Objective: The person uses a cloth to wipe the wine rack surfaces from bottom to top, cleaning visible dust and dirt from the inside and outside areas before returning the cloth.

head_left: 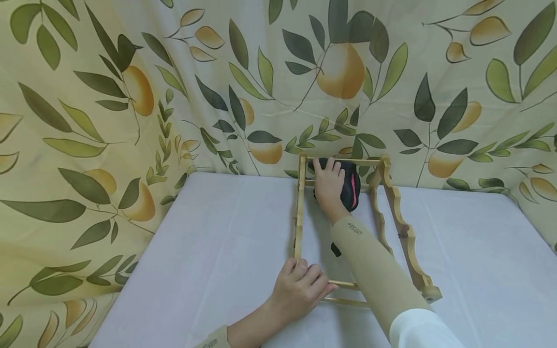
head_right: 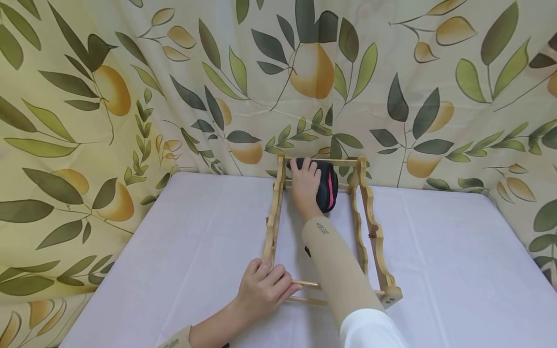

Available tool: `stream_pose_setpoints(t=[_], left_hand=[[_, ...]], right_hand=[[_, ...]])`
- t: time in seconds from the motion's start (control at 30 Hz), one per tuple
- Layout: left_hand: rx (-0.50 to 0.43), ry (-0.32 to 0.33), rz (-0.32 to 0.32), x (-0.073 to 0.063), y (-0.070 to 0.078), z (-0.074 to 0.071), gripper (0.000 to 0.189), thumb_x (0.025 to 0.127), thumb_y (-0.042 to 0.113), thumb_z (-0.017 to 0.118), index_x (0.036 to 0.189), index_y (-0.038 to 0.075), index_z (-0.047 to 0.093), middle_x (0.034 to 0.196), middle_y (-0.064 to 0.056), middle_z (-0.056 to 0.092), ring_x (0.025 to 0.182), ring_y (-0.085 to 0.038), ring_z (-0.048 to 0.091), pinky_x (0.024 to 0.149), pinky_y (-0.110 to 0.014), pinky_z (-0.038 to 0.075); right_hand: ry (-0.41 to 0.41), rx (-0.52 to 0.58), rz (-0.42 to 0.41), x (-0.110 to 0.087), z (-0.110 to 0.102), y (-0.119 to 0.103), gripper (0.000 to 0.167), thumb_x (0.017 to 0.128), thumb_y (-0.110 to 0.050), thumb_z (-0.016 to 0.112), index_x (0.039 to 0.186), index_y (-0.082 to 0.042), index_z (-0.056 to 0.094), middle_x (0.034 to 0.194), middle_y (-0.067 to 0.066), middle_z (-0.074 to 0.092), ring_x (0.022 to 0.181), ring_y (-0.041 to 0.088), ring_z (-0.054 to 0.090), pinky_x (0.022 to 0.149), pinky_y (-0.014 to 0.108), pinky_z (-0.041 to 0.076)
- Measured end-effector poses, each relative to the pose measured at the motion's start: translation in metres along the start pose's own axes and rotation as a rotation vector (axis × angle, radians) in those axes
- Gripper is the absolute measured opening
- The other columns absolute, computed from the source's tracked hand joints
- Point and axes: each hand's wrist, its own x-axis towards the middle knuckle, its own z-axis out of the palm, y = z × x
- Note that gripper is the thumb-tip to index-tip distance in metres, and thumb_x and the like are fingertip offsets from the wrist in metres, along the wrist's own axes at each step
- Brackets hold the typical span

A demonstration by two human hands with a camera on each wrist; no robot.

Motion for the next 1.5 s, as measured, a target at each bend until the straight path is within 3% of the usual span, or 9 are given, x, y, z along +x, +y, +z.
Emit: stream_pose_setpoints(t=[0.2,0.37,0.5,0.77,1.07,1.33,1.5], left_hand=[[0.0,0.01,0.0,-0.001,0.0,0.0,0.036,0.096,0.035,0.041,0.066,0.022,0.054,0.068,0.008,0.047,0.068,-0.014,0.045,0.065,-0.026,0.034],[-0.001,0.012,0.002,0.002,0.0,-0.001,0.036,0.096,0.035,0.04,0.065,0.022,0.054,0.068,0.008,0.047,0.068,-0.013,0.044,0.065,-0.025,0.034],[-0.005,0.015,-0.001,0.003,0.0,-0.001,0.037,0.096,0.035,0.04,0.064,0.022,0.054,0.068,0.008,0.047,0.067,-0.013,0.044,0.064,-0.025,0.034],[-0.002,0.008,-0.002,0.003,0.001,-0.001,0.036,0.096,0.035,0.041,0.065,0.022,0.054,0.067,0.008,0.046,0.067,-0.014,0.044,0.065,-0.026,0.034],[0.008,0.005,0.006,0.011,-0.002,-0.007,0.039,0.097,0.035,0.039,0.063,0.023,0.053,0.067,0.009,0.047,0.067,-0.012,0.043,0.063,-0.023,0.033],[0.006,0.014,0.008,0.011,-0.003,-0.007,0.038,0.096,0.034,0.04,0.063,0.022,0.053,0.067,0.008,0.046,0.067,-0.012,0.043,0.063,-0.024,0.033],[0.011,0.025,0.012,0.011,-0.003,-0.007,0.038,0.096,0.035,0.04,0.062,0.022,0.051,0.066,0.008,0.045,0.067,-0.013,0.043,0.063,-0.024,0.033]], right_hand=[[-0.034,0.035,0.09,-0.002,-0.001,0.009,0.052,0.086,0.004,0.049,0.131,-0.018,0.033,0.129,0.029,0.025,0.117,0.046,0.029,0.093,0.056,0.026],[-0.013,-0.024,0.017,-0.002,-0.001,0.004,0.061,0.077,0.001,0.064,0.126,-0.016,0.033,0.121,0.026,0.029,0.107,0.042,0.033,0.085,0.051,0.031],[-0.014,-0.027,-0.019,0.0,-0.003,-0.002,0.059,0.077,0.001,0.065,0.124,-0.015,0.034,0.117,0.025,0.031,0.102,0.039,0.033,0.082,0.049,0.032],[0.011,0.041,0.131,-0.002,-0.007,0.005,0.043,0.085,0.002,0.053,0.122,-0.013,0.036,0.124,0.027,0.028,0.109,0.042,0.031,0.088,0.052,0.028],[0.032,0.018,-0.01,0.001,-0.004,-0.004,0.052,0.08,0.001,0.061,0.123,-0.015,0.037,0.116,0.025,0.033,0.102,0.039,0.034,0.081,0.049,0.032],[0.015,0.052,0.126,-0.002,-0.004,0.01,0.042,0.089,0.0,0.046,0.126,-0.015,0.035,0.126,0.028,0.027,0.115,0.045,0.029,0.091,0.054,0.027],[0.047,0.043,0.098,-0.001,-0.002,0.014,0.049,0.084,-0.001,0.054,0.127,-0.015,0.035,0.125,0.029,0.028,0.114,0.045,0.031,0.089,0.054,0.028]])
